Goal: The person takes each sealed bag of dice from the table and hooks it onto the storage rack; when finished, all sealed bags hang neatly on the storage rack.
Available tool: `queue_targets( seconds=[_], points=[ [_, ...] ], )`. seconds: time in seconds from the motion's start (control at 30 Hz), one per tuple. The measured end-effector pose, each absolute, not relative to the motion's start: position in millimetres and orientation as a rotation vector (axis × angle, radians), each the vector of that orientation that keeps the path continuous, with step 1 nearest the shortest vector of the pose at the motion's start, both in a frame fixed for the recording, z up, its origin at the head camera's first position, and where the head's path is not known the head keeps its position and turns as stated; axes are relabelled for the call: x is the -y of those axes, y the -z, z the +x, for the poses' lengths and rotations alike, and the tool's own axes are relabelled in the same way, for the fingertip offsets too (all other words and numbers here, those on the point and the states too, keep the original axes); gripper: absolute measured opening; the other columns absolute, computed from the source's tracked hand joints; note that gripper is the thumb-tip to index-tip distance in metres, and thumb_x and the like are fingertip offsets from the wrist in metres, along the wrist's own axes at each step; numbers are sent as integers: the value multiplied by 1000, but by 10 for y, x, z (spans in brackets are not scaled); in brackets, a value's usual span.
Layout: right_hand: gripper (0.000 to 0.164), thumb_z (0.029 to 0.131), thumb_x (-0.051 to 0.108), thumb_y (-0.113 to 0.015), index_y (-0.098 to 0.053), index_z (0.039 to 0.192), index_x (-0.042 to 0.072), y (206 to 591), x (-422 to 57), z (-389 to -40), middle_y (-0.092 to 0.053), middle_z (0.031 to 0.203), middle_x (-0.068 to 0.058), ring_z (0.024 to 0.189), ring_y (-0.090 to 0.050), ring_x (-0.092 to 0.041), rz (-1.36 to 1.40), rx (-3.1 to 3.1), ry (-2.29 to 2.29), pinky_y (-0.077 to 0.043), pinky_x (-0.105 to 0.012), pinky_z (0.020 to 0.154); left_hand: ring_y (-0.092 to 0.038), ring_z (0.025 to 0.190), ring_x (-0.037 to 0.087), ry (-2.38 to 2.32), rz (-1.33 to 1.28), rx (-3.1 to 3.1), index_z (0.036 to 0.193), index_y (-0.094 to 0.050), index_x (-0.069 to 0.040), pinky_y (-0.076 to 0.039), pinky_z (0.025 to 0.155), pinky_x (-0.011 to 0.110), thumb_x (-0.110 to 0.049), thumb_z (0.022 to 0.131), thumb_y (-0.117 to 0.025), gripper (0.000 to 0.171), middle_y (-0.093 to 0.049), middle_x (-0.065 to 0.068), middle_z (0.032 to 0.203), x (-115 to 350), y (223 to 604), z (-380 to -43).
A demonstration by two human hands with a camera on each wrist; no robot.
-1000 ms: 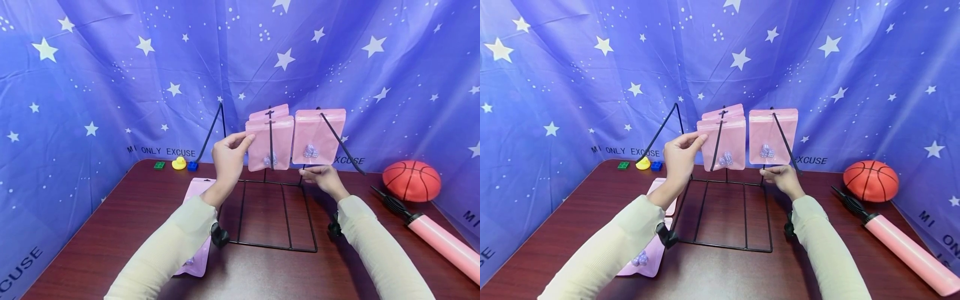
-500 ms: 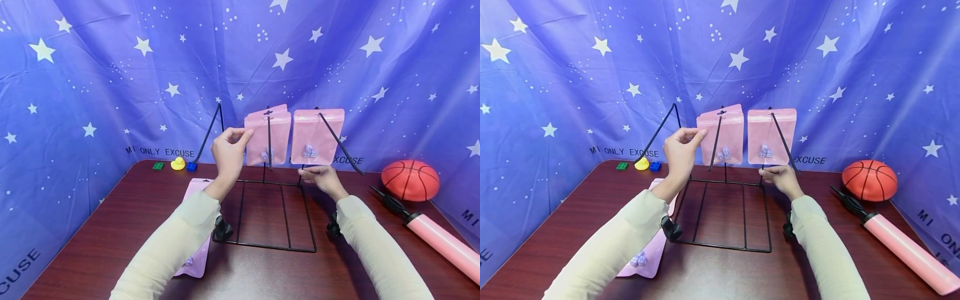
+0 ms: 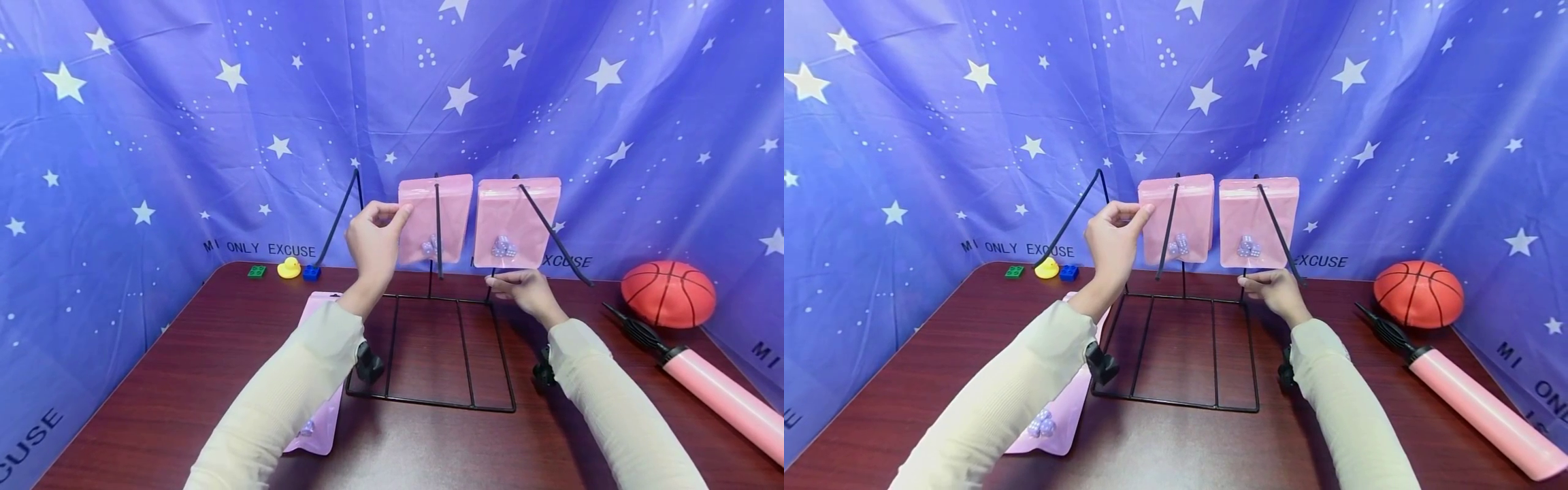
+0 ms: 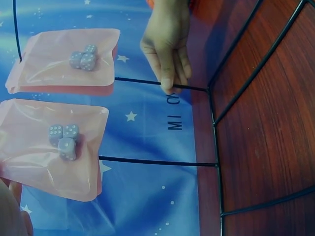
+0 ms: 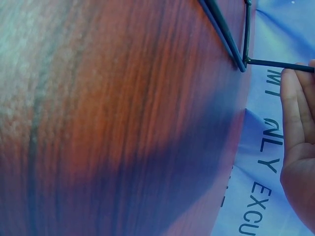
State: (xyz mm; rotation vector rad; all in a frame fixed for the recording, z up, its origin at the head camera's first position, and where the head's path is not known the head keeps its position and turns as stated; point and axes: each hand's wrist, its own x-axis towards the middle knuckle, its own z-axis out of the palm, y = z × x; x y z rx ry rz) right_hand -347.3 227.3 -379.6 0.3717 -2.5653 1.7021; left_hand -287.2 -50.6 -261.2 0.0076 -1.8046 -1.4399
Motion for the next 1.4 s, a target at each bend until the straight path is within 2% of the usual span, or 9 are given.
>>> queue_targets(
  seconds=[0.07, 0.2, 0.67, 0.93, 1.1, 1.4],
  points=[
    [36, 96, 15, -73, -69, 116, -15, 3787, -2268, -3466, -69, 113, -30, 88, -75, -21, 365, 2575, -1690, -58, -41, 83, -68, 72, 17, 1450, 12, 1806, 87, -79, -6, -49, 67, 28, -24, 84, -85, 19, -76, 5, 79, 501, 2607, -2876],
    [35, 96, 15, -73, -69, 117, -14, 3782, -2257, -3459, -70, 113, -29, 86, -75, -16, 356, 2578, -1690, -58, -40, 84, -67, 69, 17, 1457, 29, 1814, 88, -79, -7, -47, 65, 28, -25, 85, -85, 19, -75, 5, 78, 495, 2610, -2895],
    [34, 96, 14, -73, -69, 116, -14, 3775, -2256, -3479, -70, 112, -28, 84, -74, -12, 358, 2581, -1691, -59, -37, 82, -67, 74, 18, 1410, 102, 1883, 91, -79, -10, -48, 71, 36, -33, 86, -83, 24, -75, 4, 80, 504, 2578, -2962],
    [33, 96, 11, -72, -69, 115, -15, 3771, -2253, -3471, -70, 111, -28, 86, -74, -14, 384, 2567, -1679, -58, -42, 83, -67, 75, 18, 1398, 122, 1902, 92, -78, -11, -48, 74, 37, -34, 86, -82, 25, -75, 4, 81, 500, 2555, -3014],
    [33, 95, 11, -72, -69, 115, -15, 3777, -2251, -3470, -71, 111, -28, 85, -74, -13, 379, 2571, -1685, -59, -40, 82, -66, 75, 17, 1401, 128, 1914, 94, -78, -12, -48, 72, 35, -36, 87, -81, 26, -75, 2, 81, 492, 2566, -3020],
    [37, 95, 17, -74, -70, 116, -13, 3769, -2271, -3449, -70, 113, -28, 89, -75, -21, 348, 2613, -1646, -58, -39, 83, -64, 74, 17, 1454, 69, 1896, 98, -75, -10, -45, 69, 32, -35, 87, -81, 28, -73, 4, 81, 509, 2619, -2975]
  ],
)
